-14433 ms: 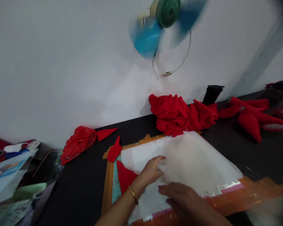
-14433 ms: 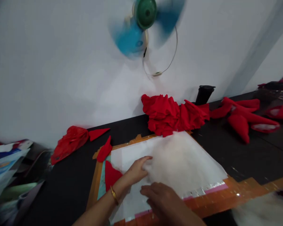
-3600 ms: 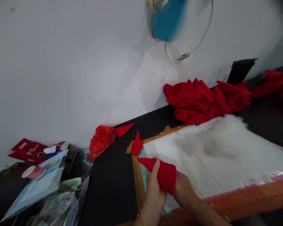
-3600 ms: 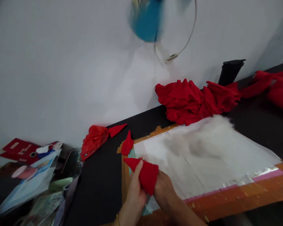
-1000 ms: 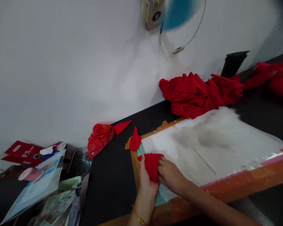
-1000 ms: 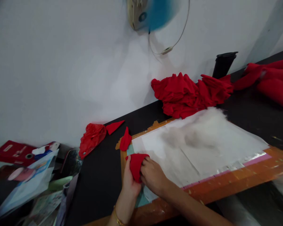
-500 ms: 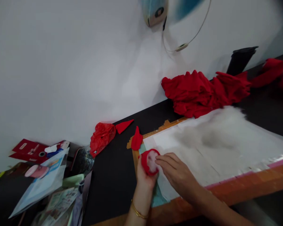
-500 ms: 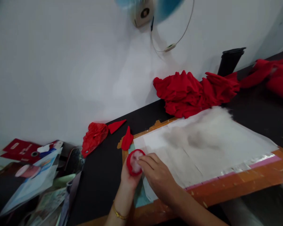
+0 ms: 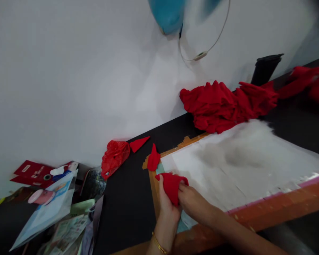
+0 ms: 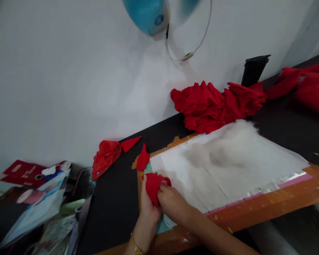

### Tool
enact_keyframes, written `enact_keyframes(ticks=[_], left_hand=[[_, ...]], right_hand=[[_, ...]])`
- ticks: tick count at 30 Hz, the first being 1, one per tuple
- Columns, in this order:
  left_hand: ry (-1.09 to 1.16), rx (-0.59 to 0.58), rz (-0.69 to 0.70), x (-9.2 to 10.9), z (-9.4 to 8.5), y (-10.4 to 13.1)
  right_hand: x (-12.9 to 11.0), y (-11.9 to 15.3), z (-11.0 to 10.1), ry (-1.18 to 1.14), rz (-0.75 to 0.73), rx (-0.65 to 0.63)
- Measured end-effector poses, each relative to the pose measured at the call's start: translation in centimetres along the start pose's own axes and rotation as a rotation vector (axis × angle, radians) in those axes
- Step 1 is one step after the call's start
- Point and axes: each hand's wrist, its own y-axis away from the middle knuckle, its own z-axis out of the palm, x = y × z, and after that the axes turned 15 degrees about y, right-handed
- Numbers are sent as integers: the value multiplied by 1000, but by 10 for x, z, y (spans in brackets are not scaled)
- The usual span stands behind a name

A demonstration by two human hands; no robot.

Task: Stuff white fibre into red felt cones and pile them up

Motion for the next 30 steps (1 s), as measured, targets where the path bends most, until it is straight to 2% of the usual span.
enact_keyframes(ticks=[4,7,10,12,14,15,17,20,22,24,25,27,30], left_hand=[[-197,-100,65,11,2,3],[-306,-159,105,22,5,7],[-272,-91,141,28,7,9],[-251,-9,171,29,9,8],[-233,-15,166,28,10,7],[-224,-66,157,28,10,8],[-214,-238,158,25,10,10],[-258,-496,156,18,10,14],[-311,-611,127,12,10,15],[-354,-674,91,7,10,15],[-362,-684,76,4,9,15],[-350,-665,56,0,7,16],[-329,-590,12,-6,0,18]], right_hand=[[15,4,-22,-61,-59,36],[21,7,-27,-62,-161,125],[14,10,-20,-33,-252,207],[6,12,-17,-67,-238,228],[-1,13,-21,-211,-159,216],[-3,13,-25,-336,-88,186],[-8,13,-34,-693,142,79],[-12,10,-43,-1321,576,-113],[-14,6,-44,-1602,809,-96],[-15,4,-42,-1705,962,8],[-15,3,-41,-1706,1001,50],[-14,4,-39,-1655,989,82],[-11,10,-37,-1471,827,51]])
